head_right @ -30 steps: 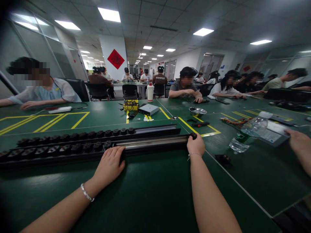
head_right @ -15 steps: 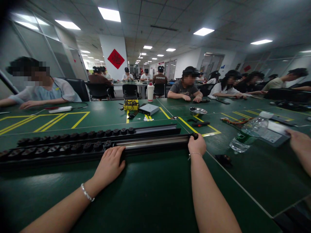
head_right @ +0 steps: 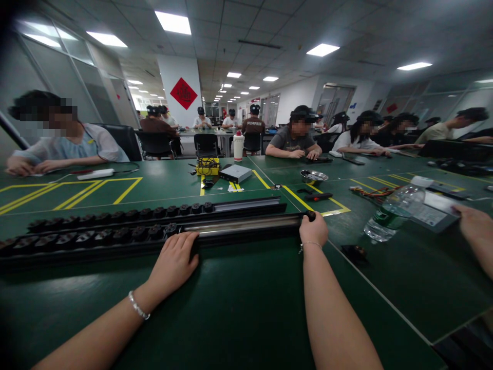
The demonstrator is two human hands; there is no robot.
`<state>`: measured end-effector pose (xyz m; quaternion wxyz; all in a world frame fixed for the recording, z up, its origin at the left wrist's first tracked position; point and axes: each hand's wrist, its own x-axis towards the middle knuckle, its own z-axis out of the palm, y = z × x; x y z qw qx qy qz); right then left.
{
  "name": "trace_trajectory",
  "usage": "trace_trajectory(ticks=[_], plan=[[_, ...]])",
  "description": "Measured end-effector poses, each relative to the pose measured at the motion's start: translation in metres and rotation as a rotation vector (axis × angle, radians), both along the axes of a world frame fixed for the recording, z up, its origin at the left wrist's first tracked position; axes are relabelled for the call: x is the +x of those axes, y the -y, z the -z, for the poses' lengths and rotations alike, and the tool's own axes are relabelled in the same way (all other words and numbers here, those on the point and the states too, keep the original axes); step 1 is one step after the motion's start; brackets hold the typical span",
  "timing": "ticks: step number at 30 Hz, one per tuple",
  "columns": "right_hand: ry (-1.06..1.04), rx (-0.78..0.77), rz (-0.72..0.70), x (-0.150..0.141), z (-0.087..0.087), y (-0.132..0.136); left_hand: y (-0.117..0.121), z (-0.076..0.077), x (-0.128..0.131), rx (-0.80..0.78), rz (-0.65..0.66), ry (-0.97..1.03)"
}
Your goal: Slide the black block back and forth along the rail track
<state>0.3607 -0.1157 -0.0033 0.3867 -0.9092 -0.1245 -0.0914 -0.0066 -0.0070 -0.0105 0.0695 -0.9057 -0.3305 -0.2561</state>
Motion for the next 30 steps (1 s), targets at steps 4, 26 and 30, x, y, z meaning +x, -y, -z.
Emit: trace_trajectory(ticks=[4,26,30], plan=[[0.009,0.026,0.003,0.001,0.001,0.0,0.0,0.0,0.0,0.0,0.006,0.014],[-0.029,0.159,0.13,0.018,0.003,0.013,0.0,0.001,0.0,-0.003,-0.001,0.004],[-0.012,0.172,0.143,0.016,0.003,0.013,-0.001,0.002,0.0,0.01,-0.003,0.01]])
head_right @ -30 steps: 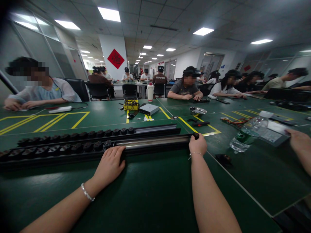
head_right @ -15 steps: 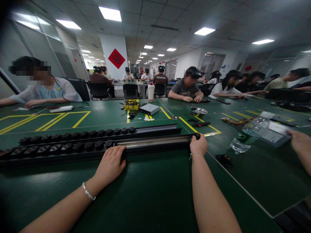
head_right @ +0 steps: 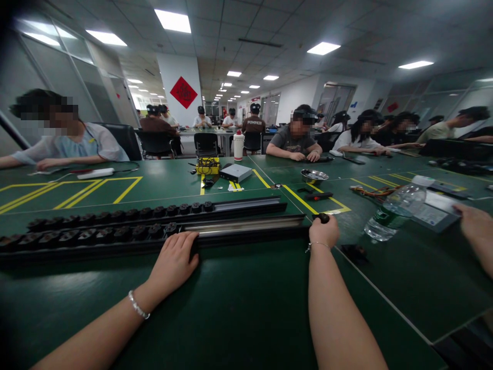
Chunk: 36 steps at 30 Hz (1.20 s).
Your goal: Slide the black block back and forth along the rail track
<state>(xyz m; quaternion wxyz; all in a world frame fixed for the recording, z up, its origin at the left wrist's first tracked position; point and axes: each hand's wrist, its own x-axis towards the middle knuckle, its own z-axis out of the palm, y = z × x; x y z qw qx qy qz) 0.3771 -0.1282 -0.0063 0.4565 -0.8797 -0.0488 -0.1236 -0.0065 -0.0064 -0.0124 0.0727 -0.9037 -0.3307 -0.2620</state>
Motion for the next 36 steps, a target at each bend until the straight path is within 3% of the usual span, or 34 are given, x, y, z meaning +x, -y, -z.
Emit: trace_trajectory(ticks=[6,17,23,25,28,31,34,36], plan=[[-0.128,-0.037,0.118,0.007,0.0,0.013,0.001,0.0,-0.001,-0.016,-0.003,-0.028],[-0.202,-0.23,0.034,0.007,-0.003,0.024,0.003,-0.004,-0.001,-0.049,0.017,0.032],[-0.176,-0.261,0.039,-0.012,-0.013,0.025,0.005,-0.007,-0.003,-0.057,0.07,0.002],[-0.022,-0.222,0.067,-0.022,-0.019,0.023,0.005,-0.005,-0.002,-0.052,0.067,0.015],[0.305,-0.187,-0.051,-0.042,-0.027,0.013,0.004,-0.001,0.0,-0.046,0.046,0.017],[0.527,-0.219,-0.337,-0.072,-0.03,-0.011,0.002,0.001,0.003,-0.045,0.048,0.016],[0.6,-0.306,-0.637,-0.111,-0.022,-0.044,0.0,0.004,0.005,-0.044,0.036,0.025],[0.577,-0.356,-0.76,-0.139,-0.014,-0.065,-0.001,0.005,0.006,-0.049,0.035,0.03]])
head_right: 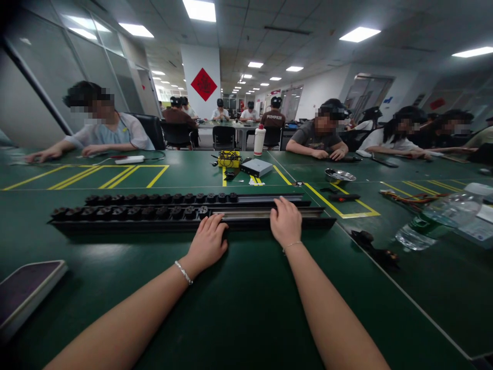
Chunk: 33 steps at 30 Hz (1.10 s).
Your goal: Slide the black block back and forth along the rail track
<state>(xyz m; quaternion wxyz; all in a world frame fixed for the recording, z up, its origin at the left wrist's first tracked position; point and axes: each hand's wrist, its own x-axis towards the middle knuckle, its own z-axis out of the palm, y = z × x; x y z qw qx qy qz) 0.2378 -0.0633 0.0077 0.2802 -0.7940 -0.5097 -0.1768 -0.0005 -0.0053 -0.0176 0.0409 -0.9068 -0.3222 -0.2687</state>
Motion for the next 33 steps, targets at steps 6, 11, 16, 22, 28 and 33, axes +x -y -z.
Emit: trace_trajectory(ticks=[6,11,16,22,28,33], plan=[[0.017,-0.129,0.034,-0.045,0.016,-0.033,-0.004,-0.003,-0.006,0.001,-0.092,0.125],[-0.016,-0.132,0.105,-0.049,0.018,-0.034,-0.01,-0.003,-0.009,-0.072,-0.27,0.197],[0.04,-0.132,-0.027,-0.065,0.022,-0.026,-0.013,0.001,-0.008,-0.153,-0.276,0.131],[0.167,-0.176,-0.195,-0.085,0.027,-0.024,-0.012,-0.002,-0.009,-0.17,-0.257,0.106],[0.179,-0.151,-0.24,-0.084,0.029,-0.024,-0.012,0.0,-0.008,-0.158,-0.251,0.109],[0.145,-0.12,-0.27,-0.082,0.028,-0.025,-0.01,0.0,-0.007,-0.133,-0.267,0.131]])
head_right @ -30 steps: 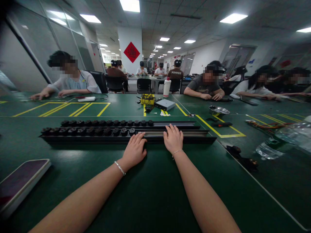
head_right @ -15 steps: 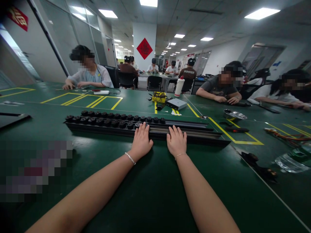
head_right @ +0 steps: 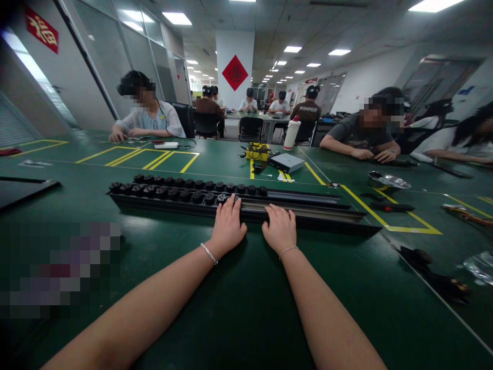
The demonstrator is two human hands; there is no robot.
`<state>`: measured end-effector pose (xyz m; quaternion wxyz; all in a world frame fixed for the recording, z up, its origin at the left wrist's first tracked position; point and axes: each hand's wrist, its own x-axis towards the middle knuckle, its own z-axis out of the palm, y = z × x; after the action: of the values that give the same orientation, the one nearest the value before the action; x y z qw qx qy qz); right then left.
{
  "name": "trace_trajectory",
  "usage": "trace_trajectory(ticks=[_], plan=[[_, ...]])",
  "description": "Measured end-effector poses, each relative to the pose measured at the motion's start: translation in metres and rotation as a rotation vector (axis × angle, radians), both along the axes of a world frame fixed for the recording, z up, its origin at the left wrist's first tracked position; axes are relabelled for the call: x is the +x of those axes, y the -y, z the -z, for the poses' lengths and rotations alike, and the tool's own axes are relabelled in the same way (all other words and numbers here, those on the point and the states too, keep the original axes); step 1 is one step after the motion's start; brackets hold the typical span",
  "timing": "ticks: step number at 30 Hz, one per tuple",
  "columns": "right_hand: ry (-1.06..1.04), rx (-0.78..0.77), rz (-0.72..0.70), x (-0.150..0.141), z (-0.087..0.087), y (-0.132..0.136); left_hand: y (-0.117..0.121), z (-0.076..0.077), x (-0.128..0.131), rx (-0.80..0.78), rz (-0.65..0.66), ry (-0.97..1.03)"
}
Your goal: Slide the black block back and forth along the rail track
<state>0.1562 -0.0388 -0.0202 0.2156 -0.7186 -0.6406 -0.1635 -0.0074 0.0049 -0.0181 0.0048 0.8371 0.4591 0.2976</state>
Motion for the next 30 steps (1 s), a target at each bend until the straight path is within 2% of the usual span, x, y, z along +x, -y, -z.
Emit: trace_trajectory(ticks=[12,20,30], plan=[[-0.009,0.009,0.045,-0.0029,-0.0007,-0.0025,0.0008,0.0003,0.0038,0.037,-0.057,0.037],[-0.06,-0.006,0.026,-0.0043,-0.0024,-0.0019,0.0004,-0.0024,0.0026,-0.003,-0.055,0.032],[-0.072,-0.008,0.024,-0.0044,-0.0019,-0.0022,-0.0002,-0.003,0.001,0.031,-0.047,-0.013]])
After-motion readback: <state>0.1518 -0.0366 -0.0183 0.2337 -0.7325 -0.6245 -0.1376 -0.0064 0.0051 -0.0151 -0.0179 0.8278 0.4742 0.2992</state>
